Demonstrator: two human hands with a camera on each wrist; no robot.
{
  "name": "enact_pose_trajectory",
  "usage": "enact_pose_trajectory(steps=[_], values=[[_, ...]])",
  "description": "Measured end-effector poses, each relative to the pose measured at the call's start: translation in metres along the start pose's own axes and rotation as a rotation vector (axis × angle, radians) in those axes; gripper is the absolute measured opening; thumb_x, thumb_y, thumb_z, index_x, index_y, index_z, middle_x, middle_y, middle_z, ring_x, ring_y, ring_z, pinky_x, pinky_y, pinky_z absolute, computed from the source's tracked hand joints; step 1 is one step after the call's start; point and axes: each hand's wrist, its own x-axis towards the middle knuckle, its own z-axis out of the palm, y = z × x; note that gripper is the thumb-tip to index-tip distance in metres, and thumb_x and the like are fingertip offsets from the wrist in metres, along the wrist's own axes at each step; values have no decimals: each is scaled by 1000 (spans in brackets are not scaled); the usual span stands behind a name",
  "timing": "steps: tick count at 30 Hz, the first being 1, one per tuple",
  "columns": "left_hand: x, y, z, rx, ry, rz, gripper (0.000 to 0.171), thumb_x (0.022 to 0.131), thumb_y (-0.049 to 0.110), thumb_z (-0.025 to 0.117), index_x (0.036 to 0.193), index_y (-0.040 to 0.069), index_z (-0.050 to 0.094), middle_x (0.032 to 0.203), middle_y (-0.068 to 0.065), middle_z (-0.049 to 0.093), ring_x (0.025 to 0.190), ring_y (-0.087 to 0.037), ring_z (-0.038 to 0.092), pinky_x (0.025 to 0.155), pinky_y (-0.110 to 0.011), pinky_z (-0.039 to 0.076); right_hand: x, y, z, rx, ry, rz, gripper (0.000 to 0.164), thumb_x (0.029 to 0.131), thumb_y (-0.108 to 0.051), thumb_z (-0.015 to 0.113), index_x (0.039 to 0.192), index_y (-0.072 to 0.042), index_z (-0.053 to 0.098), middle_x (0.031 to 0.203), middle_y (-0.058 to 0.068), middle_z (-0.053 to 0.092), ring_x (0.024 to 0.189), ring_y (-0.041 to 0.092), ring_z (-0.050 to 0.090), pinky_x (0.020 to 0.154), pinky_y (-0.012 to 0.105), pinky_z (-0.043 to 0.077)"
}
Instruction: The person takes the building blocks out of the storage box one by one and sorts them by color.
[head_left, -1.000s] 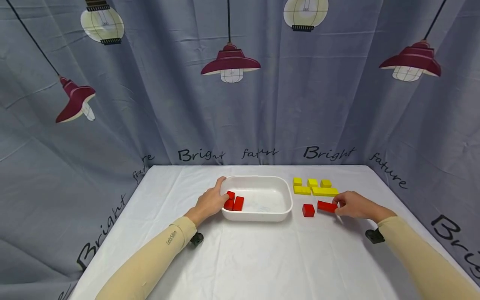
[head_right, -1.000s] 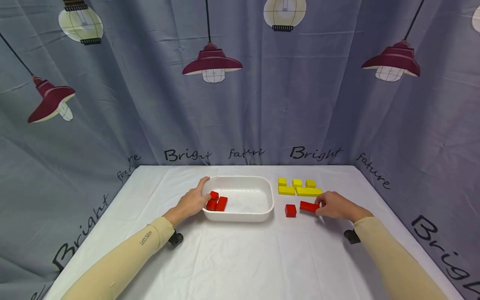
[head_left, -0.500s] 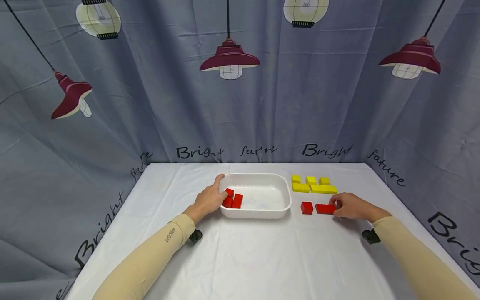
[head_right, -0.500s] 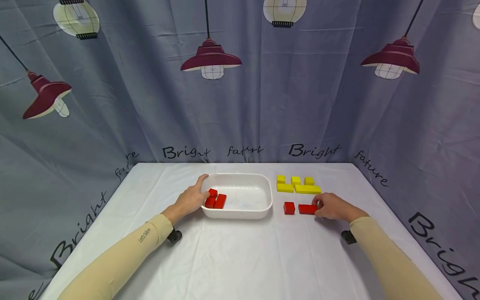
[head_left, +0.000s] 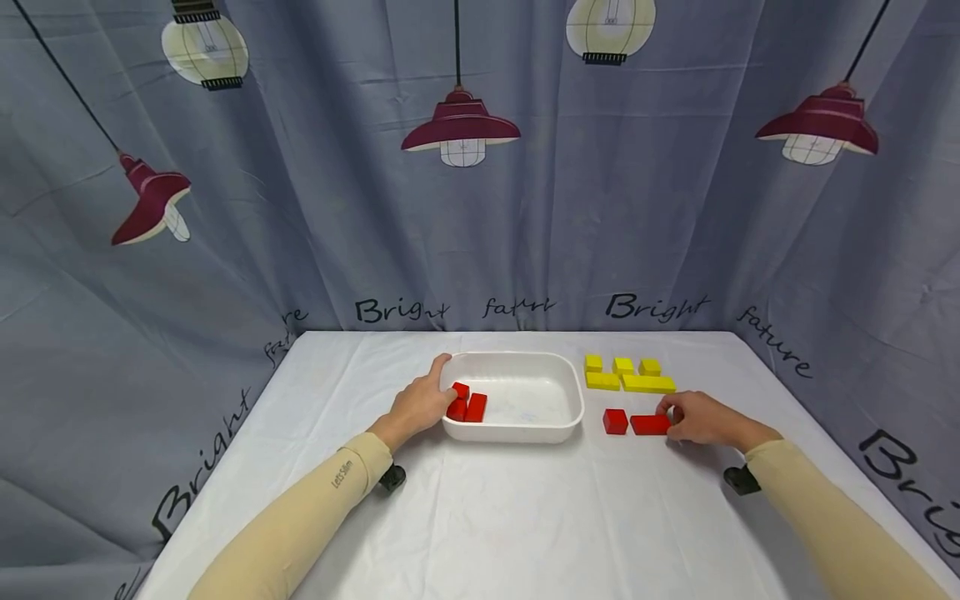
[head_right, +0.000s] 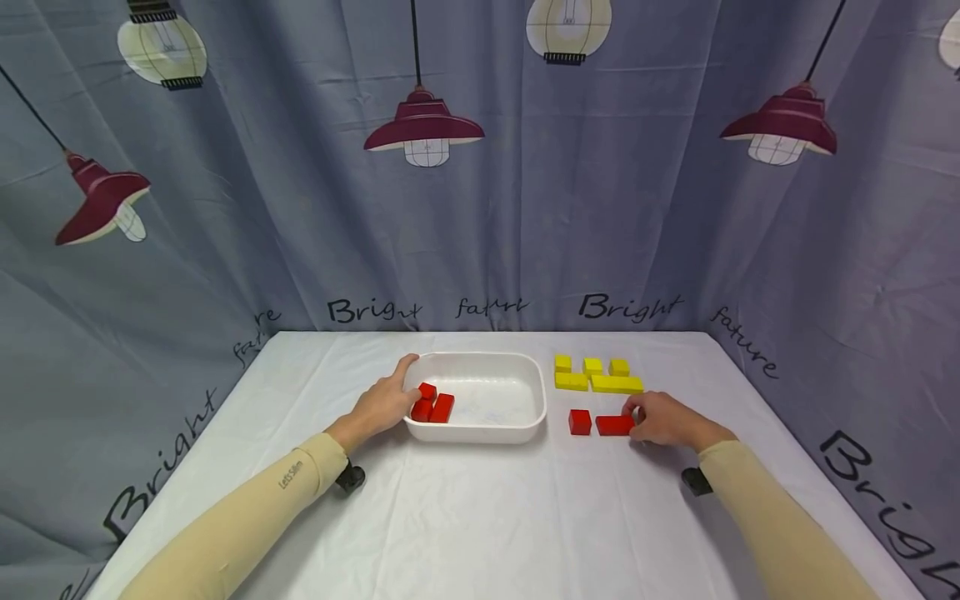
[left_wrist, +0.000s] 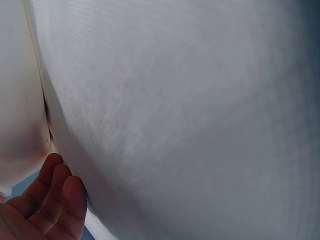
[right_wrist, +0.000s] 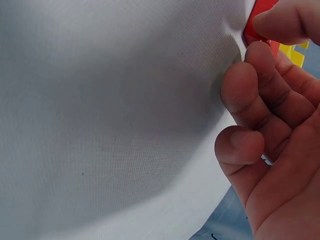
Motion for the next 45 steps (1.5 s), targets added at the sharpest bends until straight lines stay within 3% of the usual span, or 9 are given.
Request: enact_pose_trajectory(steps=[7, 15, 31, 38, 45], values=[[-3, -4, 6, -8, -5, -13, 70, 95, 32, 52, 158, 29, 22, 106, -10, 67, 73, -23, 58, 63, -36, 43, -3, 0, 3, 8, -14, -13, 34, 82, -10, 74, 114, -2, 64, 86, 7, 57, 70, 20, 54, 65, 32, 50], [2, -5, 4, -16, 3, 16, 68, 96, 34, 50, 157, 30, 22, 119, -11, 67, 79, -24, 58, 67, -36, 45, -5, -7, -10, -7, 5, -62, 44, 83, -11, 70, 124, 1, 63, 88, 8, 58, 72, 21, 52, 65, 33, 47], [3, -3, 2, -15, -2, 9, 68, 96, 34, 50, 158, 30, 22, 121, -11, 66, 80, -23, 59, 67, -36, 45, 4, -51, -28, 13, 44, -135, 39, 90, -13, 67, 126, 2, 64, 81, 6, 55, 69, 20, 53, 64, 32, 48], [3, -3, 3, -14, 1, 3, 68, 95, 33, 51, 158, 29, 22, 116, -10, 67, 74, -22, 58, 64, -35, 43, 11, -70, -34, 42, 65, -177, 41, 90, -14, 68, 127, 0, 65, 92, 7, 61, 76, 21, 55, 68, 31, 53], [3, -2, 3, -16, -3, -5, 68, 96, 33, 52, 157, 29, 23, 115, -11, 67, 72, -23, 58, 63, -35, 44, 20, -86, -38, 32, 53, -228, 37, 90, -13, 67, 126, -4, 66, 90, 6, 62, 76, 20, 55, 67, 32, 53]])
